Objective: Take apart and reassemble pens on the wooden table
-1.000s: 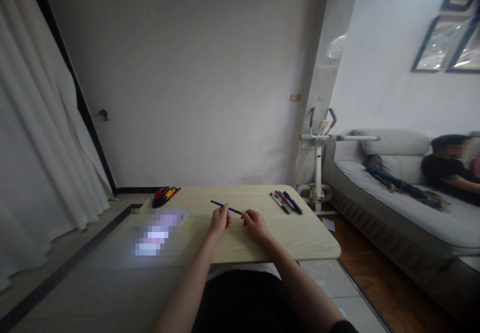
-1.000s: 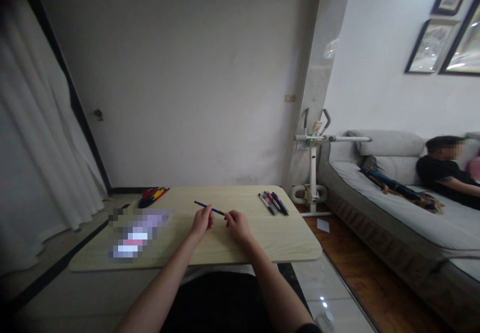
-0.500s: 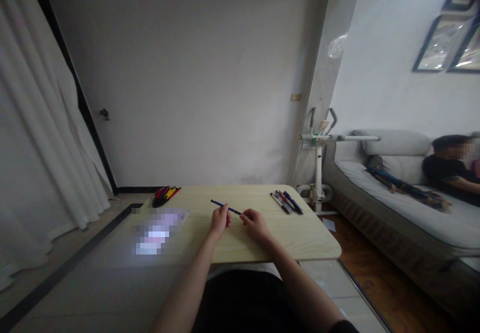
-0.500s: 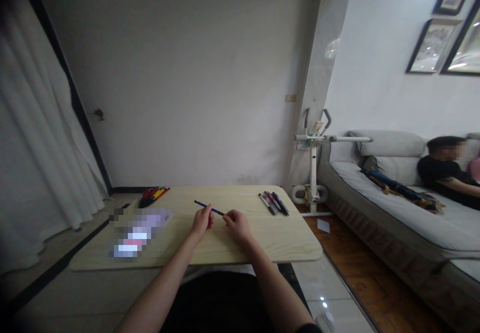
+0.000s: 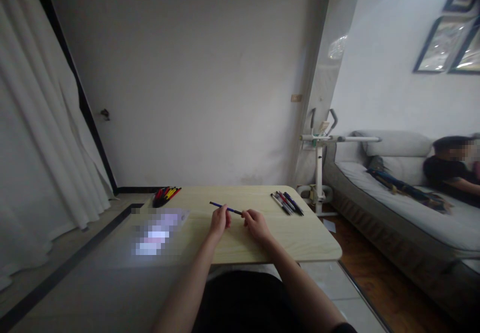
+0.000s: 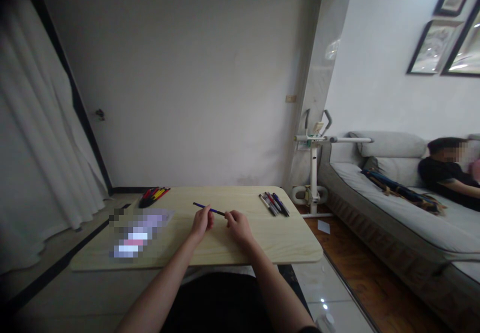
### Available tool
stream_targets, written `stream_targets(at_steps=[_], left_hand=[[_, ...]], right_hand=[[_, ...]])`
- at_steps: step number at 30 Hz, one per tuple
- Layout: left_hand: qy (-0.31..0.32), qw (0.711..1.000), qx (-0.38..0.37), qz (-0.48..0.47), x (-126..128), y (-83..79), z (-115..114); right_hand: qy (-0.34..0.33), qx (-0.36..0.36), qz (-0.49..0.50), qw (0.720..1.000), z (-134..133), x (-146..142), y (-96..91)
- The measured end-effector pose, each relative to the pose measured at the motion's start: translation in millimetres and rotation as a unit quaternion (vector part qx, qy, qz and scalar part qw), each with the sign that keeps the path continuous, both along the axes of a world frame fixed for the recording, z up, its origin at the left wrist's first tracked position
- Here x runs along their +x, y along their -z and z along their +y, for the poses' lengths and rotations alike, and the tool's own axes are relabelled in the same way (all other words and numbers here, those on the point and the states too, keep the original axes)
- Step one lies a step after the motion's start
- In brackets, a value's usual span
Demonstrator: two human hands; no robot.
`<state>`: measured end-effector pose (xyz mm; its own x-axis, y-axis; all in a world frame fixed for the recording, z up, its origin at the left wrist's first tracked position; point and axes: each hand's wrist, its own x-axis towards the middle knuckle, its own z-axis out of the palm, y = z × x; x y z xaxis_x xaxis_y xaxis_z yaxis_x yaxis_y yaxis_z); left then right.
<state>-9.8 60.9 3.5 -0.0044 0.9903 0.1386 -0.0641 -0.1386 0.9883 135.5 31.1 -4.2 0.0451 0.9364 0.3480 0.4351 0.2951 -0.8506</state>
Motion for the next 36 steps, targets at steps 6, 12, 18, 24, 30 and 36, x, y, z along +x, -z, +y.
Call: stream_targets(at_steps=[6, 12, 18, 24, 30, 36], left_hand=[[0.004, 1.000, 0.006, 0.006, -0.8, 0.0, -0.2], [0.003, 1.000, 0.001, 0.002, 0.3, 1.8, 1.2], [0.000, 1.000, 0.002, 0.007, 1.3, 1.5, 1.7], [-0.004, 1.000, 0.000, 0.005, 1.3, 1.2, 1.6], [0.005, 1.000, 0.007, -0.005, 1.0, 3.1, 2.8], [0.002, 1.000, 0.004, -0.001, 0.5, 2.9, 2.5]], right_hand=[[-0.004, 0.000, 0.011, 1.000, 0.0, 0.1, 0.7], [-0.010, -0.013, 0.010, 1.000, -1.3, 0.2, 0.9], [0.007, 0.004, -0.001, 1.000, -0.7, -0.2, 1.9], [0.003, 0.014, -0.003, 1.000, -0.3, -0.2, 1.1], [0.003, 0.022, -0.010, 1.000, 0.1, 1.0, 2.8], [0.002, 0.023, -0.012, 1.000, -0.1, 1.2, 3.1]])
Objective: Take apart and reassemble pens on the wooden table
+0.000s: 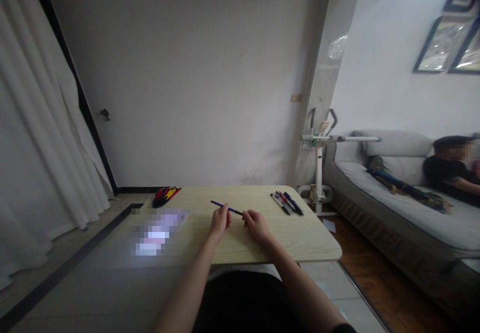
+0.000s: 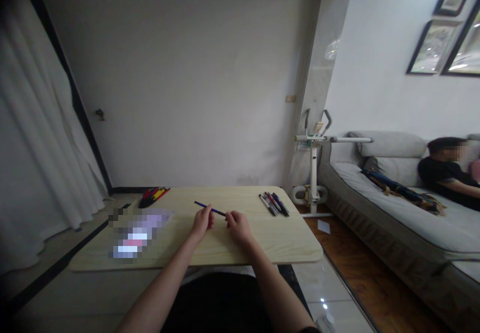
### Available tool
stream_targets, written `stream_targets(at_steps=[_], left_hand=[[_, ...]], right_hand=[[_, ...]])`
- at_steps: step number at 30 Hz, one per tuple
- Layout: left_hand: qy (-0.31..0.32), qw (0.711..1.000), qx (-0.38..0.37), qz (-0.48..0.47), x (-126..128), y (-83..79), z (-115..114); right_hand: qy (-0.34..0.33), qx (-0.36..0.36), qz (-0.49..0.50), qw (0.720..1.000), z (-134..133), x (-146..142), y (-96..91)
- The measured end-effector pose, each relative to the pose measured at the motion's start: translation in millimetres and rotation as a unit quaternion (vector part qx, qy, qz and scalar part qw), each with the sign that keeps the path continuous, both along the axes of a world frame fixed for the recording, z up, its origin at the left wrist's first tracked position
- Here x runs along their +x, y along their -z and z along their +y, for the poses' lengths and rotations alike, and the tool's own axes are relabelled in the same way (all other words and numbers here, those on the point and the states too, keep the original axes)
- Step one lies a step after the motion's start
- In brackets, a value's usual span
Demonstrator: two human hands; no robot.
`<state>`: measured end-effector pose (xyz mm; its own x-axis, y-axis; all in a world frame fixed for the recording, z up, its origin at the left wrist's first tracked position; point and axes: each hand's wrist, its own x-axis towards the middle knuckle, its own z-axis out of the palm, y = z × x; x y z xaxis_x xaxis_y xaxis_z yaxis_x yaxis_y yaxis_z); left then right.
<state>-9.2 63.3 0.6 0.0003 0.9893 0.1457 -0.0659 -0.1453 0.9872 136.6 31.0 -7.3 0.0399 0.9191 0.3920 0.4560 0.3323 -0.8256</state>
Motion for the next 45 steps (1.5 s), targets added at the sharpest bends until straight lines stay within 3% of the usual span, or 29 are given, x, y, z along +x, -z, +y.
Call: stream_targets(at_steps=[26, 45], left_hand=[[-0.007, 1.000, -0.007, 0.011, 0.3, -2.1, -1.2], [-0.002, 1.000, -0.004, 0.011, 0.4, 0.2, 1.2]], right_hand=[[-0.006, -0.004, 0.020, 1.000, -1.7, -1.1, -3.1], [-0.010, -0.016, 0.042, 0.999, 4.0, -0.8, 4.9]])
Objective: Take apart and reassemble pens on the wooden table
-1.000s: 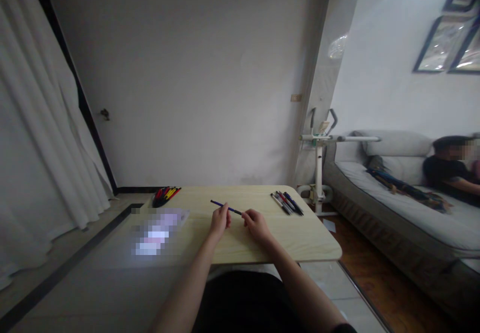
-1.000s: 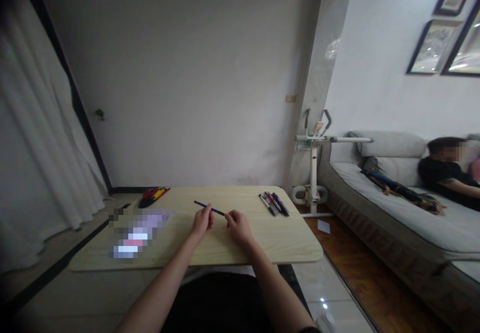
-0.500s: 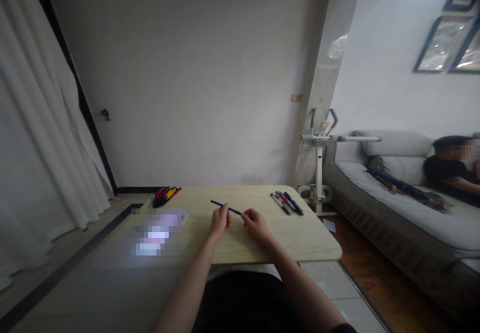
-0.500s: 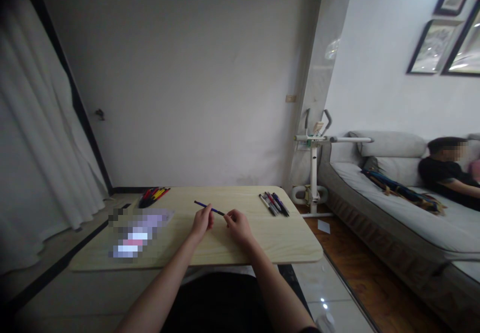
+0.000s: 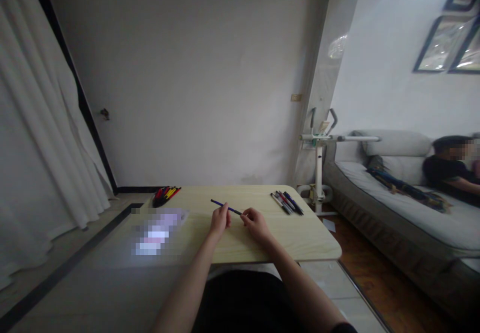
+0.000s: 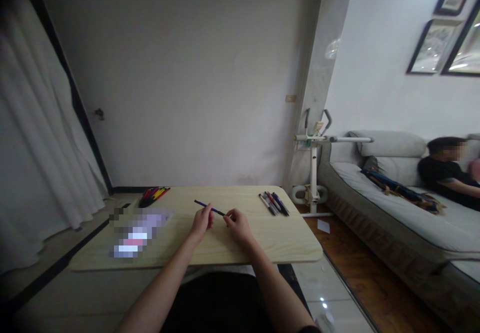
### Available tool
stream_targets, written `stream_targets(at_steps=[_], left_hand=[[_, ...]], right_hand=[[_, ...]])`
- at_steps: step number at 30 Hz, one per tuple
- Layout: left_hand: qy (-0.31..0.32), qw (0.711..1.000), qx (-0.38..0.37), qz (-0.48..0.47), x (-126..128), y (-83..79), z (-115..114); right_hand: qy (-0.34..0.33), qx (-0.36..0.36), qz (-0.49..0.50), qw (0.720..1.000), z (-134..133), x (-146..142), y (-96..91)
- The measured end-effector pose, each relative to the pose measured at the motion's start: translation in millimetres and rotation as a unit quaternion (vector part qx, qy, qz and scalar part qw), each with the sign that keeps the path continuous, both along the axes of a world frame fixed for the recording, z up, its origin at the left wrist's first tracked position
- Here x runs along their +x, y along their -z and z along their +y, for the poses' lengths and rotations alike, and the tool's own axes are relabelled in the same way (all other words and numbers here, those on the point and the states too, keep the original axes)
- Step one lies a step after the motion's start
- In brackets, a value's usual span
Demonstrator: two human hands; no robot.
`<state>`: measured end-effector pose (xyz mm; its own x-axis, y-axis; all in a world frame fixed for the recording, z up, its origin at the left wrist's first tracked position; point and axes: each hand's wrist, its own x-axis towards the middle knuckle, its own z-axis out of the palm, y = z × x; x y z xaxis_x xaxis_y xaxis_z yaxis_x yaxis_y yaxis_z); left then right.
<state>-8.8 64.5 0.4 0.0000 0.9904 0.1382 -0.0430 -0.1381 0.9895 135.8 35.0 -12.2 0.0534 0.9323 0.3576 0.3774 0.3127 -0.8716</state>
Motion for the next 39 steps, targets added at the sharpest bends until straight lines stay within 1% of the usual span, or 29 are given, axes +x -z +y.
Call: stream_targets(at_steps=[5, 13, 20, 26, 32, 39], left_hand=[[-0.001, 1.000, 0.000, 0.004, -0.5, 1.3, 0.9], [0.002, 1.000, -0.008, -0.005, 0.3, -1.4, -1.6], [0.006, 1.000, -0.012, -0.008, 0.1, -2.2, -2.8], [-0.004, 1.000, -0.017, -0.014, 0.3, -1.7, -2.3], [-0.005, 0.999, -0.027, -0.021, -0.1, -3.5, -2.5], [-0.009, 0.999, -0.017, -0.027, -1.7, -1.1, -1.2]], right_hand=[[-0.001, -0.001, 0.007, 1.000, -1.1, 0.0, -1.1], [0.006, -0.005, 0.005, 1.000, -1.6, -0.9, -1.4], [0.020, 0.007, 0.010, 1.000, -0.6, -0.7, -1.3], [0.002, -0.001, 0.018, 1.000, -1.6, 0.4, -1.0], [0.015, -0.005, -0.004, 1.000, -4.7, -0.2, -6.1], [-0.003, -0.011, -0.006, 1.000, -6.5, -0.3, -10.6]])
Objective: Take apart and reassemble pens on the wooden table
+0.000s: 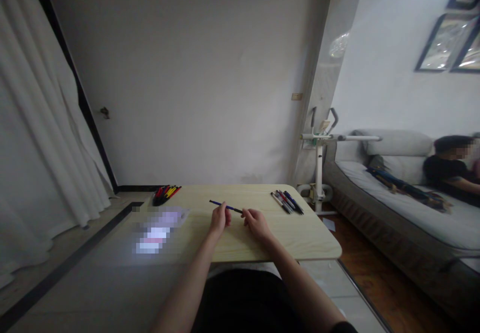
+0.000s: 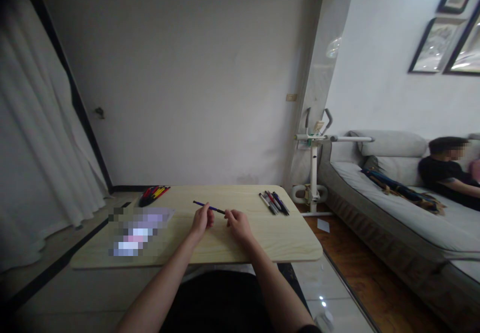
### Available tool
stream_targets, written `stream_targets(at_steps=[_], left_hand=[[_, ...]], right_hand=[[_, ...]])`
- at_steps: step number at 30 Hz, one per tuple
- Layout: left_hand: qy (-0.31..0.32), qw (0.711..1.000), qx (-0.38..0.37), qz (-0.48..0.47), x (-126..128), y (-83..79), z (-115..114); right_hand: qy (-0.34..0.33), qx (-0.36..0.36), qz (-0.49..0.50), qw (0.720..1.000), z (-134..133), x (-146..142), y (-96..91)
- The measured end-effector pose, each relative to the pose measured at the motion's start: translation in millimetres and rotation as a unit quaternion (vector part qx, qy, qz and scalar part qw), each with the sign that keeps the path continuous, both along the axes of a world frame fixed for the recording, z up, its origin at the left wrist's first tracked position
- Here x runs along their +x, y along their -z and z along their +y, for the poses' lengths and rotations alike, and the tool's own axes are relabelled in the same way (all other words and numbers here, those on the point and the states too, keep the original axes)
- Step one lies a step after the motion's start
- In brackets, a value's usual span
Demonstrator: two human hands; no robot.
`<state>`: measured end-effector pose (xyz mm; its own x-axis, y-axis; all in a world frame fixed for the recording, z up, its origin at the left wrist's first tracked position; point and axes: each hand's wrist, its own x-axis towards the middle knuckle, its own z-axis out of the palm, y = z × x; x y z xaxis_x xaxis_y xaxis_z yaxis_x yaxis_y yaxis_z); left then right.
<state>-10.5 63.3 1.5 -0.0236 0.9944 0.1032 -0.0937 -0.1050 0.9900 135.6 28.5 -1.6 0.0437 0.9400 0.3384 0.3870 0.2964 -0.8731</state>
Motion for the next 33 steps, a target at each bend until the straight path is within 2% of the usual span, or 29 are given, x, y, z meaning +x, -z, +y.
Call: stream_targets(at_steps=[13, 25, 33], left_hand=[[0.008, 1.000, -0.006, 0.000, 1.7, -0.8, 0.4], [0.008, 0.999, 0.042, 0.005, 0.9, 5.5, 4.3], [0.010, 0.998, 0.051, 0.025, -0.2, 2.1, 5.5]], right_hand=[[-0.005, 0.010, -0.005, 1.000, -1.2, 0.7, 0.1], [0.004, 0.019, -0.020, 1.000, -2.9, -0.2, -0.9], [-0.006, 0.013, -0.022, 1.000, -1.4, 0.4, -0.3]])
